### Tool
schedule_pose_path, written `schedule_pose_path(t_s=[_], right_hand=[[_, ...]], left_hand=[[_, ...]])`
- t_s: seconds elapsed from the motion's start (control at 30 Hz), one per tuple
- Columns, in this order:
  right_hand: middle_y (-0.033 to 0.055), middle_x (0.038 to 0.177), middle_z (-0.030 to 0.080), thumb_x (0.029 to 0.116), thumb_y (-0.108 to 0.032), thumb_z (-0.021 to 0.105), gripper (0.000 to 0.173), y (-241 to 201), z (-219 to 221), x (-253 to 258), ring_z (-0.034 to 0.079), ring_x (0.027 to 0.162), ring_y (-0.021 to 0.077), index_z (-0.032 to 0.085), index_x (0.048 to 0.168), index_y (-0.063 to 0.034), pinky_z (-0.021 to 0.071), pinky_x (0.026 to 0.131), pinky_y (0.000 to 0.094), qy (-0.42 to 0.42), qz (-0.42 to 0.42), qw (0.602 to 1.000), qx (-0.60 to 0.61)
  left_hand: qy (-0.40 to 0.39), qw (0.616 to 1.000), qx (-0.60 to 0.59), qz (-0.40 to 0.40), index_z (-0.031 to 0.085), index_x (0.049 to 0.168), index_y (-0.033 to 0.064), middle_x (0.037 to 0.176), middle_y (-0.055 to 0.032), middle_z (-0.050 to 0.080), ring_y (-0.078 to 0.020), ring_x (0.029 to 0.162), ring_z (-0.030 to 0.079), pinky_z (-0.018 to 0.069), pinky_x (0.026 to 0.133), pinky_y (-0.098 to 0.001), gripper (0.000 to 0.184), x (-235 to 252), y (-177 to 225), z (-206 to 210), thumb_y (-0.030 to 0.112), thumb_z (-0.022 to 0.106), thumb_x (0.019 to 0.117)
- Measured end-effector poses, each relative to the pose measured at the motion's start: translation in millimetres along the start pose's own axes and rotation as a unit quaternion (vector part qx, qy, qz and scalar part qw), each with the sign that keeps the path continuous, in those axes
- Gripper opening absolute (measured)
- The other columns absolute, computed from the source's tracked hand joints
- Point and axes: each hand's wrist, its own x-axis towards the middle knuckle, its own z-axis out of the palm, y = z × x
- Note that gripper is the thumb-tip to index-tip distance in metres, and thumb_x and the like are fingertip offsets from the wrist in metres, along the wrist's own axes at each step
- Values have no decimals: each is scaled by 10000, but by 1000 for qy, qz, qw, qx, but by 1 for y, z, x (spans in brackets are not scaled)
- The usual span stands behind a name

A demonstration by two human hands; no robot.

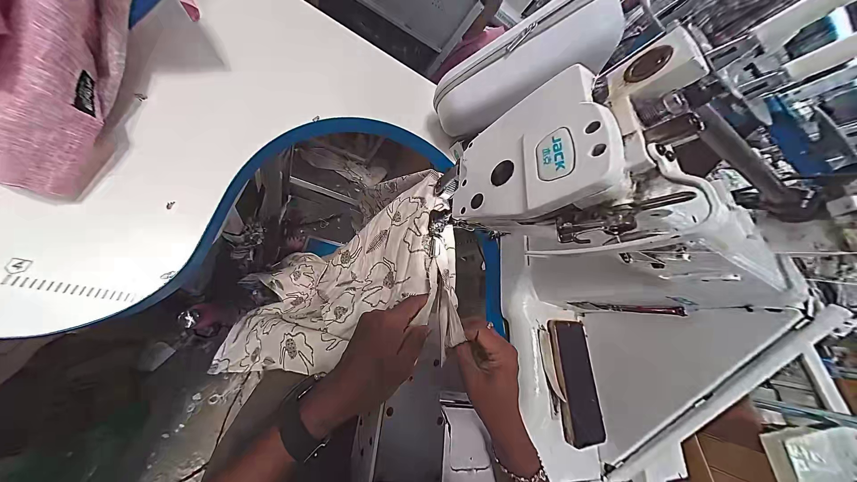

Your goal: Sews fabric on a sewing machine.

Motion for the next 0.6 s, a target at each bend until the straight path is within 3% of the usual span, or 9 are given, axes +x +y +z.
schedule_pose_path(t_s=[0.1,0.17,0.27,0.3,0.37,0.47,0.53,0.57,0.6], right_hand=[[56,640,550,940,-114,436,253,-19,-7,6,547,613,50,573,743,-35,418,576,148,-15,-90,994,-53],[50,608,584,918,-141,467,258,-17,0,0,575,563,98,641,750,-51,446,529,226,-18,-69,992,-103],[45,932,658,928,-166,526,169,0,2,-16,614,956,79,655,921,-57,488,866,244,-82,48,995,-15],[59,1015,666,924,-148,550,170,4,0,-16,611,1022,65,659,971,-26,490,911,237,-91,70,993,30],[-2,938,646,934,-79,568,133,4,2,-13,599,852,-45,654,976,14,509,757,124,-71,101,986,112],[-103,747,565,951,-7,471,149,-13,0,-3,523,649,-88,619,967,2,451,604,99,-50,118,975,180],[-126,670,515,953,-49,490,133,-23,-8,5,473,570,-97,621,950,-23,409,536,91,-40,105,991,74],[-90,632,513,922,-109,545,124,-26,-15,5,463,526,-37,645,936,-37,397,497,148,-54,102,992,-52],[27,626,561,888,-126,580,167,-28,-21,1,522,522,130,684,937,-5,425,493,306,-90,110,974,-177]], left_hand=[[-2,1000,-7,-14,597,1400,55,852,-66,705,-136,658,627,534,640,-329,417,-6,1,3,210,545,1016],[0,1000,-8,-18,587,1422,53,874,-76,715,-147,674,630,533,656,-344,440,-8,1,3,215,545,1016],[-5,1000,-25,-7,578,1427,34,920,-99,731,-161,721,657,547,697,-361,443,-6,-5,2,203,539,1019],[-9,999,-32,-9,578,1426,38,902,-89,719,-149,710,640,538,689,-349,440,-5,-6,1,207,542,1022],[-22,999,-36,-15,574,1429,52,913,-72,715,-126,721,633,538,701,-333,442,-3,-7,-1,223,546,1023],[-24,999,-45,-16,582,1415,52,894,-39,714,-85,721,637,548,706,-302,440,-3,-11,0,242,550,1019],[-18,999,-47,-9,601,1391,58,863,-18,708,-49,708,622,536,696,-265,418,-1,-14,-1,242,575,1017],[-16,999,-49,-9,607,1385,65,823,-3,684,-34,678,593,515,670,-247,408,-1,-15,0,236,588,1015],[-14,999,-51,-9,608,1389,70,778,12,660,-25,643,565,494,640,-234,408,-1,-15,-1,230,600,1013]])
